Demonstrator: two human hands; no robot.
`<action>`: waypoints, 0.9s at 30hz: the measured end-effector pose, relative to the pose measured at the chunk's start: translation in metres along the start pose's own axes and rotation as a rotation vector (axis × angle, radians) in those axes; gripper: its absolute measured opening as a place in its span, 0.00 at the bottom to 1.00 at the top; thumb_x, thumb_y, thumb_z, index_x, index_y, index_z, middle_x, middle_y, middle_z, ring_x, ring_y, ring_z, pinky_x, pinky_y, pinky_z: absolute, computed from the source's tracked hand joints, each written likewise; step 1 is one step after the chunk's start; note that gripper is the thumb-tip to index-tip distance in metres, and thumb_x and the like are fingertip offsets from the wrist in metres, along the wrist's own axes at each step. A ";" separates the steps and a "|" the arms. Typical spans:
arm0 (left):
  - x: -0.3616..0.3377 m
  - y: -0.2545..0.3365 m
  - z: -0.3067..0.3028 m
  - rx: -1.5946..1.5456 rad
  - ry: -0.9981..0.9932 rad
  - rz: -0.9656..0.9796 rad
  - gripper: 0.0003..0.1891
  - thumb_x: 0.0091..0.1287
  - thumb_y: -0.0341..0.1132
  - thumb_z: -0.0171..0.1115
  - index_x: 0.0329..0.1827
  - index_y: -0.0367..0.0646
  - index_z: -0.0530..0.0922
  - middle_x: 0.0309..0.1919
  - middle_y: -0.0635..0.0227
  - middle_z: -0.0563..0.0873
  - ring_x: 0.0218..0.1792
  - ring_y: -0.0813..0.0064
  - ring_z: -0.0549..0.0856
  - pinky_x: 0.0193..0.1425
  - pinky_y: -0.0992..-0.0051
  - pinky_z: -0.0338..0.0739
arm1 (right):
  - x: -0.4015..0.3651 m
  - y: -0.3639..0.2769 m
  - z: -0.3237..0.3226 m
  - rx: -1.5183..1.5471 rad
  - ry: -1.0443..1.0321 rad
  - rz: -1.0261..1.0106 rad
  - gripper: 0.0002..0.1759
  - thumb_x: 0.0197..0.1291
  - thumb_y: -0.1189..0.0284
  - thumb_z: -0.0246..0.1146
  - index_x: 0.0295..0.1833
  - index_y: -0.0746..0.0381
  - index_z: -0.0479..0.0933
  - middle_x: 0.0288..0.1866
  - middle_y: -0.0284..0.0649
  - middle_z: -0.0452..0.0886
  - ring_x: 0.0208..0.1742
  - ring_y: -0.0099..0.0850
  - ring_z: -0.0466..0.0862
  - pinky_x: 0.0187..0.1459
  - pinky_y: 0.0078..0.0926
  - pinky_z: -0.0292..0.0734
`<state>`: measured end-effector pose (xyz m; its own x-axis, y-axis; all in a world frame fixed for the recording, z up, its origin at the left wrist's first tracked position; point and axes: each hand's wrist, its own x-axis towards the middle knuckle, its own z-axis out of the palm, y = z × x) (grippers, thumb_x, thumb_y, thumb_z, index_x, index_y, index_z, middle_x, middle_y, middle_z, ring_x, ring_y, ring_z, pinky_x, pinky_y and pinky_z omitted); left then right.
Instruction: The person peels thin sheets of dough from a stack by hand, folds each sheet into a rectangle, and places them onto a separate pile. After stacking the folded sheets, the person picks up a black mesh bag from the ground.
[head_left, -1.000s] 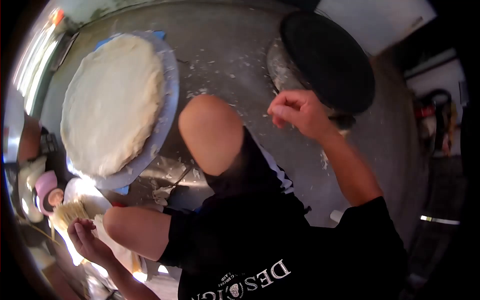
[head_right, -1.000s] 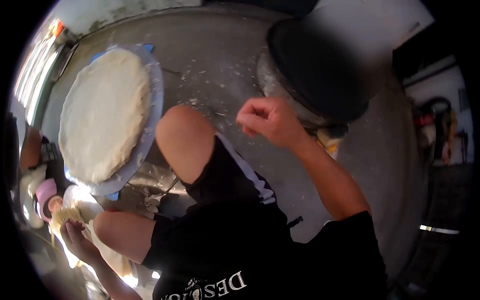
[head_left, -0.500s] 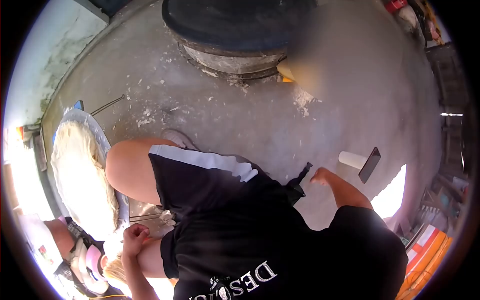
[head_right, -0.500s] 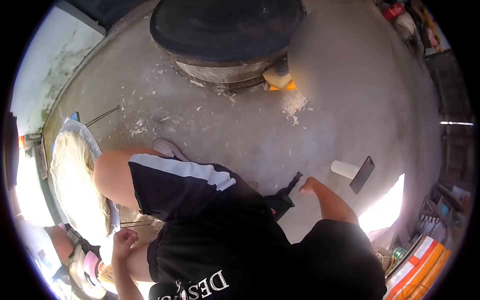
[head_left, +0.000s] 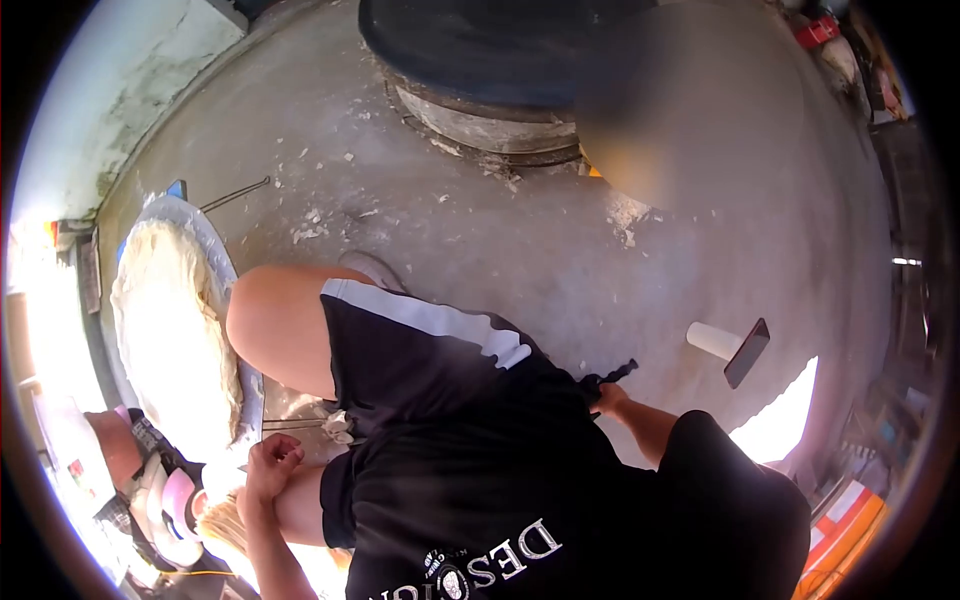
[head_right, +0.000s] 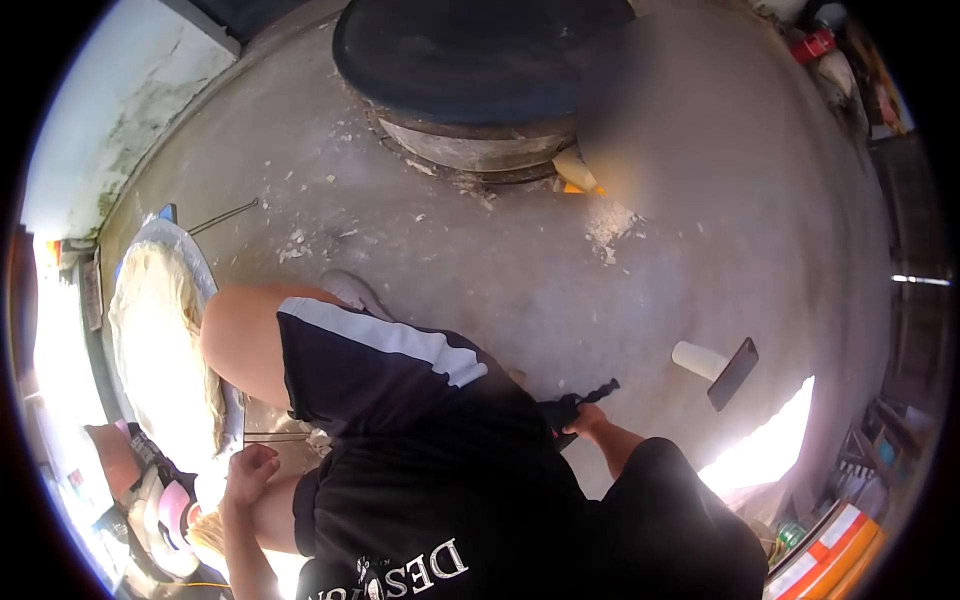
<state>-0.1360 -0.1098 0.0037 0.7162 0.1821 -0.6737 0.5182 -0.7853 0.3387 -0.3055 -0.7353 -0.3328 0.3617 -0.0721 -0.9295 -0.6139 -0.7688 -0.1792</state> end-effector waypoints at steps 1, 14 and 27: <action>0.001 -0.005 0.001 0.023 0.008 0.035 0.09 0.60 0.29 0.72 0.41 0.35 0.85 0.28 0.67 0.87 0.30 0.78 0.83 0.39 0.75 0.79 | -0.012 -0.019 -0.012 0.074 -0.091 0.136 0.31 0.43 0.58 0.80 0.50 0.66 0.83 0.37 0.49 0.88 0.39 0.44 0.90 0.44 0.38 0.83; -0.007 -0.003 -0.004 -0.012 -0.016 0.056 0.15 0.57 0.32 0.75 0.46 0.38 0.86 0.32 0.63 0.89 0.34 0.72 0.86 0.44 0.72 0.80 | -0.082 -0.106 -0.136 0.594 -0.627 -0.006 0.08 0.59 0.81 0.65 0.29 0.60 0.76 0.19 0.31 0.71 0.18 0.23 0.68 0.21 0.24 0.59; -0.011 0.021 -0.011 -0.435 0.074 0.245 0.14 0.60 0.24 0.70 0.50 0.34 0.83 0.38 0.67 0.88 0.43 0.76 0.86 0.52 0.75 0.80 | -0.197 -0.288 -0.313 0.332 -0.417 -0.275 0.07 0.53 0.77 0.71 0.39 0.62 0.84 0.28 0.28 0.80 0.24 0.17 0.76 0.22 0.15 0.67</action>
<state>-0.1279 -0.1220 0.0253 0.8642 0.0775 -0.4971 0.4665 -0.4936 0.7340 0.0198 -0.6992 0.0025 0.2739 0.4085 -0.8707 -0.7477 -0.4790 -0.4600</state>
